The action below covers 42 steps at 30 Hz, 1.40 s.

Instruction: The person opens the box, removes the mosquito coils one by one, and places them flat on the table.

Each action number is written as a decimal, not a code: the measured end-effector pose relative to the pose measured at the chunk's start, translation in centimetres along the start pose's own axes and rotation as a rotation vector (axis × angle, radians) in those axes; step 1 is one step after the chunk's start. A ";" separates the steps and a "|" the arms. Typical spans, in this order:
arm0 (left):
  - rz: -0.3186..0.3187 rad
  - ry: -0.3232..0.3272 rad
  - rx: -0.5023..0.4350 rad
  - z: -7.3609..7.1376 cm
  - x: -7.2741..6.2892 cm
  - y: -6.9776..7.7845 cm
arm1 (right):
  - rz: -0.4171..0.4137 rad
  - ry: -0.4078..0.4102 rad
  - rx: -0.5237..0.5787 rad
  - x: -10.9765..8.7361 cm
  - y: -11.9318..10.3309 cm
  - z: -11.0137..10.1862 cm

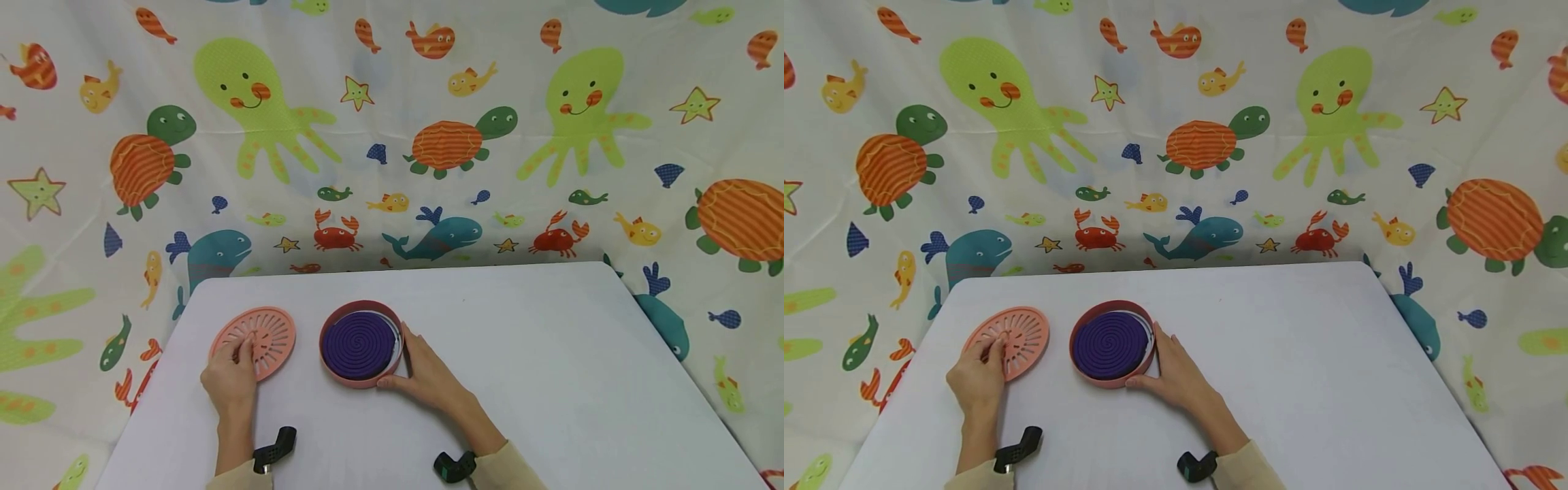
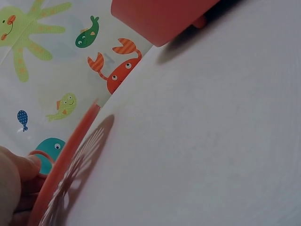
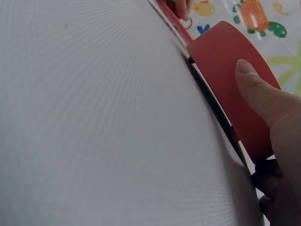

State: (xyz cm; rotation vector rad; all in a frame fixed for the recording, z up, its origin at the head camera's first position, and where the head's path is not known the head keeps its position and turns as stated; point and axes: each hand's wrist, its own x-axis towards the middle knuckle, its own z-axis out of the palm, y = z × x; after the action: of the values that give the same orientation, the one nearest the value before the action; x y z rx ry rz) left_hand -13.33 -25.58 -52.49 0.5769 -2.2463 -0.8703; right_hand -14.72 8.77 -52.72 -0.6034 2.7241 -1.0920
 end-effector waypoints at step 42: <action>-0.072 -0.044 0.007 0.1 0.0 0.1 | 0.014 0.006 -0.013 0.0 -0.1 0.1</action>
State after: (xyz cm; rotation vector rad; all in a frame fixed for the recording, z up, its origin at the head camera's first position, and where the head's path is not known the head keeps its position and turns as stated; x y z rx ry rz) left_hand -13.39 -25.47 -52.43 0.6520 -2.2812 -0.9193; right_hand -14.64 8.65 -52.74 -0.5838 2.7385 -1.0750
